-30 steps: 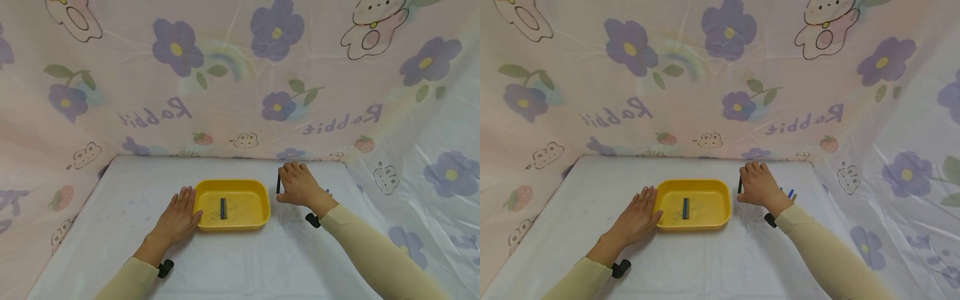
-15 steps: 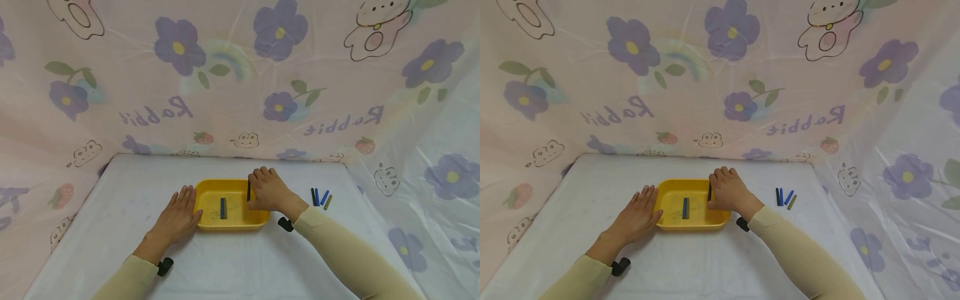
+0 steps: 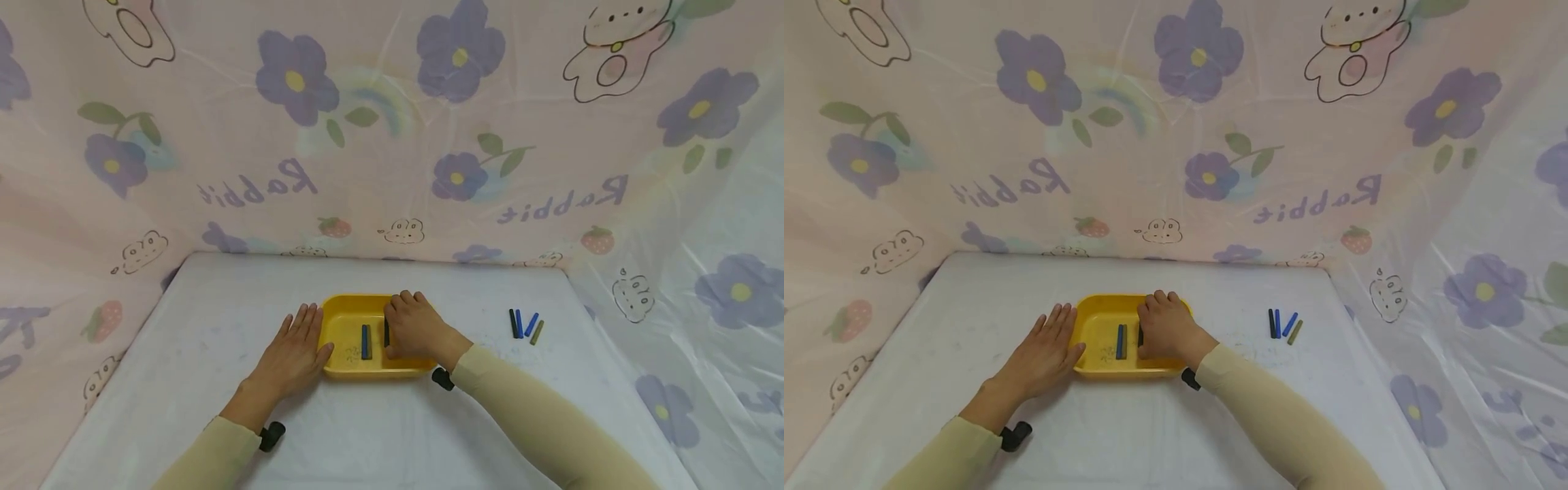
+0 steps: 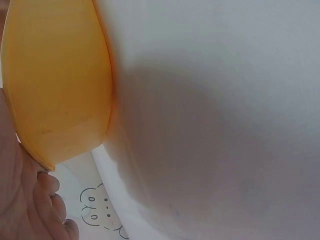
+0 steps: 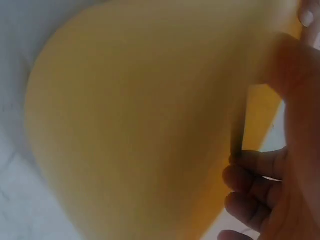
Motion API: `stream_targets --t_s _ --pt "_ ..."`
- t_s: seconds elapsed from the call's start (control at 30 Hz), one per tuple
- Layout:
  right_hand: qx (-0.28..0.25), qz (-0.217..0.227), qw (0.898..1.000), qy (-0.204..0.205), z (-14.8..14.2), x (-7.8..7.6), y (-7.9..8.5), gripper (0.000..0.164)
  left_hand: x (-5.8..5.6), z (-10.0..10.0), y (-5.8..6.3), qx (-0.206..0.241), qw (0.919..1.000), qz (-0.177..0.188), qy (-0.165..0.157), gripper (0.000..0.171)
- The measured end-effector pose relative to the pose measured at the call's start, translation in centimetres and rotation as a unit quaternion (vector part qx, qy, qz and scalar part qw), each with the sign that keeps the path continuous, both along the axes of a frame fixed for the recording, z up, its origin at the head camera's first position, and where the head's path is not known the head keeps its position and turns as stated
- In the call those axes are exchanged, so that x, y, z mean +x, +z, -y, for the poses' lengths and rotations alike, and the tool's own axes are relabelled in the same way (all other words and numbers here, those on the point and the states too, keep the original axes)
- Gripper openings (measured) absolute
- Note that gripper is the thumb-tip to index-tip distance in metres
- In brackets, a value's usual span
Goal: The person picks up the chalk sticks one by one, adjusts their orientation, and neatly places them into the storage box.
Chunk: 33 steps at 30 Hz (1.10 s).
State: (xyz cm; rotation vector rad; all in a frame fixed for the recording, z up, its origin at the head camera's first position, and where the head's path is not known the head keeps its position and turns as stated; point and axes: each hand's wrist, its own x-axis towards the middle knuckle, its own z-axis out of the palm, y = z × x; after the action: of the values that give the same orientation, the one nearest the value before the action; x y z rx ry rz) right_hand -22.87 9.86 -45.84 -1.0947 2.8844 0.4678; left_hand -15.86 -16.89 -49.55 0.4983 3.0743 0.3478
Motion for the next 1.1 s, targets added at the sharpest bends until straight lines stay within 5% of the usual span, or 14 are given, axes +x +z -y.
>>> stream_targets --t_s 0.47,1.1 --pt "0.037 0.000 0.999 0.009 1.5 -0.1 -2.1 0.076 -0.1 0.1 0.0 0.001 1.0000 0.005 -0.002 0.078" --pt "0.043 0.018 0.999 0.012 2.1 -0.1 -2.4 0.075 0.1 0.0 -0.1 0.017 0.9998 -0.007 -0.004 0.076"
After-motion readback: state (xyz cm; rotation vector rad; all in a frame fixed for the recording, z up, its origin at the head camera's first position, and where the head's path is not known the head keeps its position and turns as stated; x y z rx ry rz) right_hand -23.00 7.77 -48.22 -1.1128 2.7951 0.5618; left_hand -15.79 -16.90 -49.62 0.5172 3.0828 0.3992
